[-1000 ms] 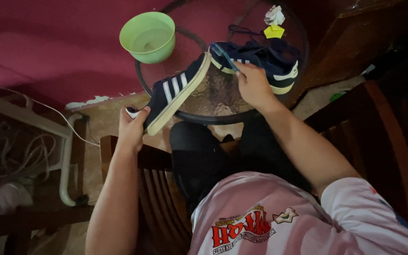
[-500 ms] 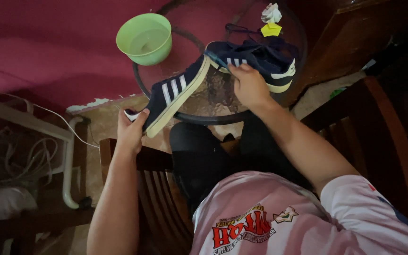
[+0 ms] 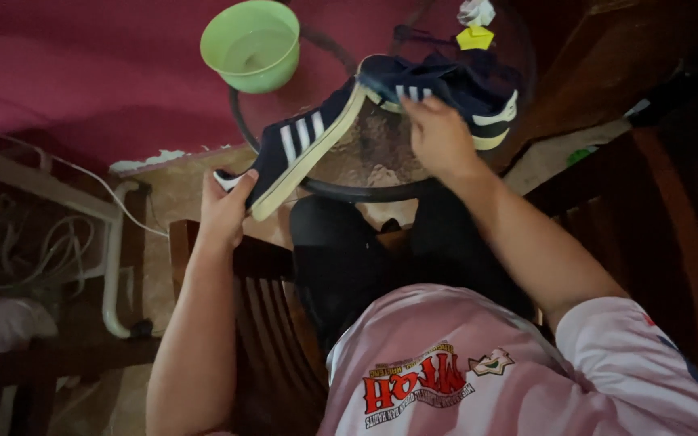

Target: Cleaning the white soles of blue sneakers using a toothbrush and a bowl of water.

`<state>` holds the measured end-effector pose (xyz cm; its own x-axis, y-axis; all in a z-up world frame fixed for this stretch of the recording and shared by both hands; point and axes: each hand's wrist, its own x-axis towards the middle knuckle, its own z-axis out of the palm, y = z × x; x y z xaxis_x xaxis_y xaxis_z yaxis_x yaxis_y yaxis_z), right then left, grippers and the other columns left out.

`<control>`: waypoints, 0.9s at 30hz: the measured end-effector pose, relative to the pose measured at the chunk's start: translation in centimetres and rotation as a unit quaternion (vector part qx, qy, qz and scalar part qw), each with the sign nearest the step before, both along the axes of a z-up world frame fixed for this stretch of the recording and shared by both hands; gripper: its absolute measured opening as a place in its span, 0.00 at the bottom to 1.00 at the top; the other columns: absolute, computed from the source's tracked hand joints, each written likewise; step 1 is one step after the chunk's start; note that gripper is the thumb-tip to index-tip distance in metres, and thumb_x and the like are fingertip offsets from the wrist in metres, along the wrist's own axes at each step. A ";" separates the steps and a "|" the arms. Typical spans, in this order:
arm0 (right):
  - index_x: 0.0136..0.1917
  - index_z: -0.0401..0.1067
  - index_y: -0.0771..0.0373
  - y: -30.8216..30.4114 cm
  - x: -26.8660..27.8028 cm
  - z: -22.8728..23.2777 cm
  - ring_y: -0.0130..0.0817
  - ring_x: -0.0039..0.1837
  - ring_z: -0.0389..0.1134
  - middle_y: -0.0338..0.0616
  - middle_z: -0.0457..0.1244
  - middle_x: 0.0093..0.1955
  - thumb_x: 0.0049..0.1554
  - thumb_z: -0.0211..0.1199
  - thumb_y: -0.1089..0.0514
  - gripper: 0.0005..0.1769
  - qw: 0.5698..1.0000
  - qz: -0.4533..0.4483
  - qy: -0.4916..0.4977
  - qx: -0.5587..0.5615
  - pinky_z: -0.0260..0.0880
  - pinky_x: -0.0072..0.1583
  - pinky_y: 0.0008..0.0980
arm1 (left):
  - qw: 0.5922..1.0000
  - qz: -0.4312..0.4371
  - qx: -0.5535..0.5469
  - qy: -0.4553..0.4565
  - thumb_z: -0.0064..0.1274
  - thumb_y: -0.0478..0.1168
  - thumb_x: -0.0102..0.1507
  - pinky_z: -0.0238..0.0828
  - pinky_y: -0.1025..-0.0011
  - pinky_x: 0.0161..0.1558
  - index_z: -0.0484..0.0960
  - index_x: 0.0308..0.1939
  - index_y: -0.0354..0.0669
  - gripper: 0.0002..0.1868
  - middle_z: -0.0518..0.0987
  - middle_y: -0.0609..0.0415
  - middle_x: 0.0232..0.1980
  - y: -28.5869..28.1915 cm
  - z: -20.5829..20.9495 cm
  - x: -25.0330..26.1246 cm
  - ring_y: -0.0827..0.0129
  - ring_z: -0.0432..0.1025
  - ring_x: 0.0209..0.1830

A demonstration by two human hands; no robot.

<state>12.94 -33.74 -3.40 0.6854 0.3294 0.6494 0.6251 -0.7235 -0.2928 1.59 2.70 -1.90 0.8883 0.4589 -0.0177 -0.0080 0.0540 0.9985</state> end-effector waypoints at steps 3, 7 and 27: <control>0.62 0.78 0.63 -0.4 0.7 -0.2 0.55 0.49 0.73 0.53 0.68 0.46 0.57 0.57 0.67 0.21 1.000 0.014 0.008 0.011 0.76 0.50 0.44 | 1.000 -0.015 -0.013 -0.012 0.69 0.38 0.61 0.70 0.82 0.20 0.66 0.43 0.43 0.22 0.73 0.58 0.27 0.4 -0.6 0.3 0.74 0.73 0.21; 0.63 0.77 0.65 1.1 -4.1 -0.6 0.57 0.49 0.72 0.53 0.67 0.46 0.58 0.58 0.69 0.20 0.998 0.049 -0.032 -0.006 0.74 0.50 0.44 | 0.999 -0.029 -0.011 -0.030 0.69 0.38 0.61 0.77 0.73 0.26 0.69 0.50 0.40 0.23 0.77 0.52 0.36 1.4 -1.3 0.5 0.69 0.76 0.30; 0.65 0.73 0.46 11.7 -14.8 -0.7 0.37 0.39 0.67 0.40 0.63 0.46 0.62 0.51 0.59 0.20 0.961 0.091 -0.132 -0.226 0.68 0.39 0.37 | 0.996 -0.021 0.035 0.076 0.74 0.48 0.55 0.79 0.71 0.18 0.68 0.37 0.42 0.27 0.71 0.54 0.24 -0.5 1.3 -0.5 0.67 0.74 0.19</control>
<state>-1.86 -22.00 -4.14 0.4211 0.7177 0.5546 0.7629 -0.6109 0.2114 1.10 2.23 -0.60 0.8966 0.4258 -0.1216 0.1435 -0.0197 0.9895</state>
